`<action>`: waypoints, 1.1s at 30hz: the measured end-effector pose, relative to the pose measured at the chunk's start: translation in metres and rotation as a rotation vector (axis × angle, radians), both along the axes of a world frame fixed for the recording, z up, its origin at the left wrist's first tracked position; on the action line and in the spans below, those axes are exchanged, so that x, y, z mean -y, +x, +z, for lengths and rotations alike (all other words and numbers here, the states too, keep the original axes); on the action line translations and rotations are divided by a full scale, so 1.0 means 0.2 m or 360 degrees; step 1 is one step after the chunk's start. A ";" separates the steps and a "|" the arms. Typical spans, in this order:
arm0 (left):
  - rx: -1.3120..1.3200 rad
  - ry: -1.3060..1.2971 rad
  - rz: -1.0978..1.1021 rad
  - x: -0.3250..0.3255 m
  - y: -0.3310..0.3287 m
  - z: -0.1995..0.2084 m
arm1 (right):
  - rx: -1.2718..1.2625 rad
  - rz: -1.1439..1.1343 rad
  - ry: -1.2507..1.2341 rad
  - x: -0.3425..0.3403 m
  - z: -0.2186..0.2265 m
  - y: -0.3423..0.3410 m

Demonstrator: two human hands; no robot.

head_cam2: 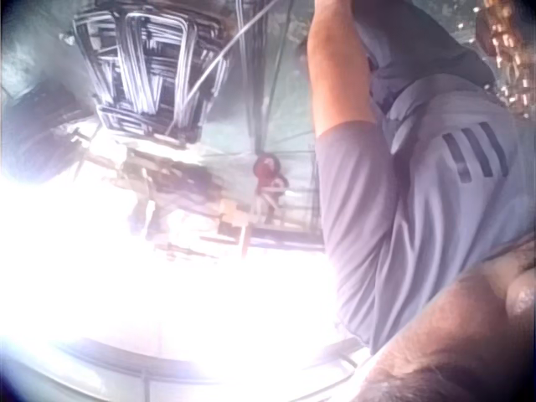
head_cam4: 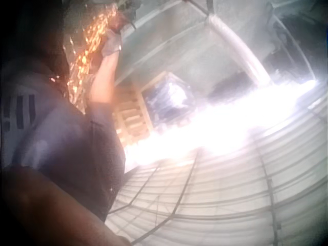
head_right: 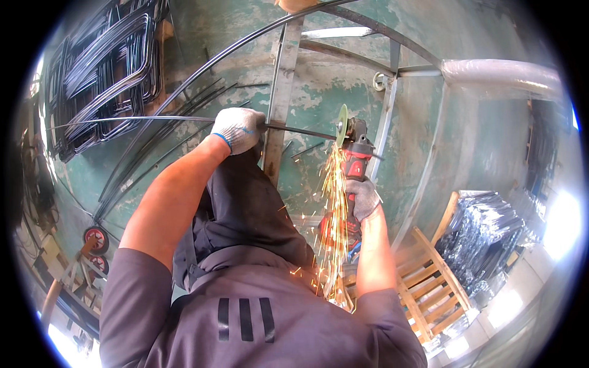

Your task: The person uses a handheld angle grinder to cut multiple metal rods on a metal frame. After cutting, they gather the cut pieces from the floor and carry them to a nearby area.

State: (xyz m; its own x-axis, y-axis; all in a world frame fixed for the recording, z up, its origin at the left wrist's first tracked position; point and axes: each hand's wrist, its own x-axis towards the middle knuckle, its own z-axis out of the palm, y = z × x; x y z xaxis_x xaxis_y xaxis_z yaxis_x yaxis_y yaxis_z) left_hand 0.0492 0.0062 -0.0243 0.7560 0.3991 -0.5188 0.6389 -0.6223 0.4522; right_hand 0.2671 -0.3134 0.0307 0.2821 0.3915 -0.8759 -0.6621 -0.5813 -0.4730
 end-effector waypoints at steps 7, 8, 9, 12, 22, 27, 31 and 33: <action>-0.0034 -0.0039 0.0163 -0.04 0.02 0.00 | -0.0216 0.0082 0.0021 0.16 0.04 -0.10; -0.0006 -0.0048 0.0213 -0.03 0.03 -0.01 | -0.0272 0.0044 0.0038 0.22 0.03 -0.10; 0.0026 -0.0045 0.0254 -0.04 0.03 -0.03 | -0.0323 -0.0002 0.0067 0.27 0.01 -0.11; 0.0118 -0.0114 0.0370 -0.06 0.00 -0.10 | -0.0431 -0.0184 0.0138 0.34 0.01 -0.12; 0.0227 0.0063 0.0263 -0.03 -0.08 -0.07 | -0.0179 -0.0308 0.0291 0.13 0.19 -0.09; 0.0288 -0.0018 0.0237 -0.04 -0.13 0.07 | -0.0182 -0.0343 0.0287 0.06 0.22 -0.06; 0.0290 -0.0083 0.0240 -0.07 -0.19 0.13 | -0.0168 -0.0273 0.0352 0.01 0.20 -0.04; 0.0304 -0.0075 0.0227 -0.07 -0.21 0.14 | -0.0192 -0.0180 0.0349 -0.02 0.20 -0.03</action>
State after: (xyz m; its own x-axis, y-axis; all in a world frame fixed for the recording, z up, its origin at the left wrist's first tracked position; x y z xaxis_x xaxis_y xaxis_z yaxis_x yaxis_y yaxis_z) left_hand 0.0080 0.0193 0.0041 0.7799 0.4878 -0.3923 0.6189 -0.5074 0.5996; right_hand 0.2609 -0.3088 0.0705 0.2332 0.5476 -0.8036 -0.7762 -0.3930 -0.4931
